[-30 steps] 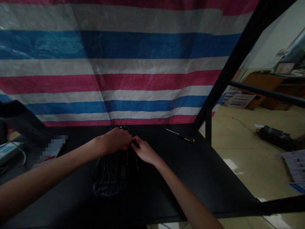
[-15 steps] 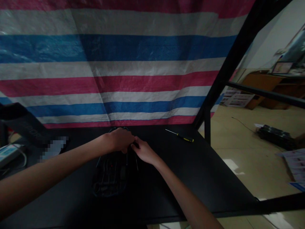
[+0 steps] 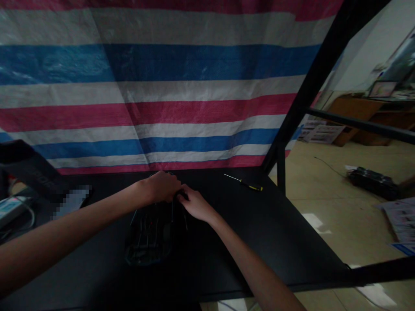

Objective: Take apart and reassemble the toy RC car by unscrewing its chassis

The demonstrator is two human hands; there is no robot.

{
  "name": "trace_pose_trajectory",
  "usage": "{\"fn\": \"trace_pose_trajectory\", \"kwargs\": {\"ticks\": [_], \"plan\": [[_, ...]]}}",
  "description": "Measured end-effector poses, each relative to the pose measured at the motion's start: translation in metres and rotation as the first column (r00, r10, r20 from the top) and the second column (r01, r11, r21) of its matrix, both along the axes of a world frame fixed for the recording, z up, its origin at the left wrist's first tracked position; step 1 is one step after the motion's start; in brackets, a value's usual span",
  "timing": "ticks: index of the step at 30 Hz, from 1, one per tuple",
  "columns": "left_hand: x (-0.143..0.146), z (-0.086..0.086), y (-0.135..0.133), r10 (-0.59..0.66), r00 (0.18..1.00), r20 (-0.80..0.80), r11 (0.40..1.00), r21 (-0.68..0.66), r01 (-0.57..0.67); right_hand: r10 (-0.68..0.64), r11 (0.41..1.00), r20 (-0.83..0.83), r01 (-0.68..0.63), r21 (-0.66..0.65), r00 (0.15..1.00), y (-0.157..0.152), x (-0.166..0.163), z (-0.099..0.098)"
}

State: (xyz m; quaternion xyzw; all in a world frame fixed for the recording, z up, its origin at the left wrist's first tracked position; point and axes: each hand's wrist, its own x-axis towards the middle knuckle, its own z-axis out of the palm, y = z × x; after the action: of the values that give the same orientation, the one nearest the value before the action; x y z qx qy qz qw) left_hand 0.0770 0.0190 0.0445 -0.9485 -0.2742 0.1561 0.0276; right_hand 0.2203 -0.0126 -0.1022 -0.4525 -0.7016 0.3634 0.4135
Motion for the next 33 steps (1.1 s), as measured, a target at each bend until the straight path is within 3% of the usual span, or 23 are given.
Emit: {"fn": "trace_pose_trajectory", "kwargs": {"ticks": [9, 22, 33], "plan": [[0.005, 0.011, 0.000, 0.049, 0.992, -0.120, 0.998, 0.037, -0.044, -0.019, 1.000, -0.028, 0.018, -0.022, 0.999, 0.003, 0.008, 0.005], [0.001, -0.006, 0.008, 0.049, 0.997, -0.057, 0.998, 0.052, -0.047, -0.044, 0.999, -0.064, 0.043, -0.023, 0.997, 0.008, 0.019, 0.010], [-0.002, -0.004, -0.001, 0.025, 0.999, -0.021, 0.997, 0.078, -0.023, -0.105, 0.995, -0.097, 0.105, -0.005, 0.990, 0.009, 0.033, 0.018]]}}
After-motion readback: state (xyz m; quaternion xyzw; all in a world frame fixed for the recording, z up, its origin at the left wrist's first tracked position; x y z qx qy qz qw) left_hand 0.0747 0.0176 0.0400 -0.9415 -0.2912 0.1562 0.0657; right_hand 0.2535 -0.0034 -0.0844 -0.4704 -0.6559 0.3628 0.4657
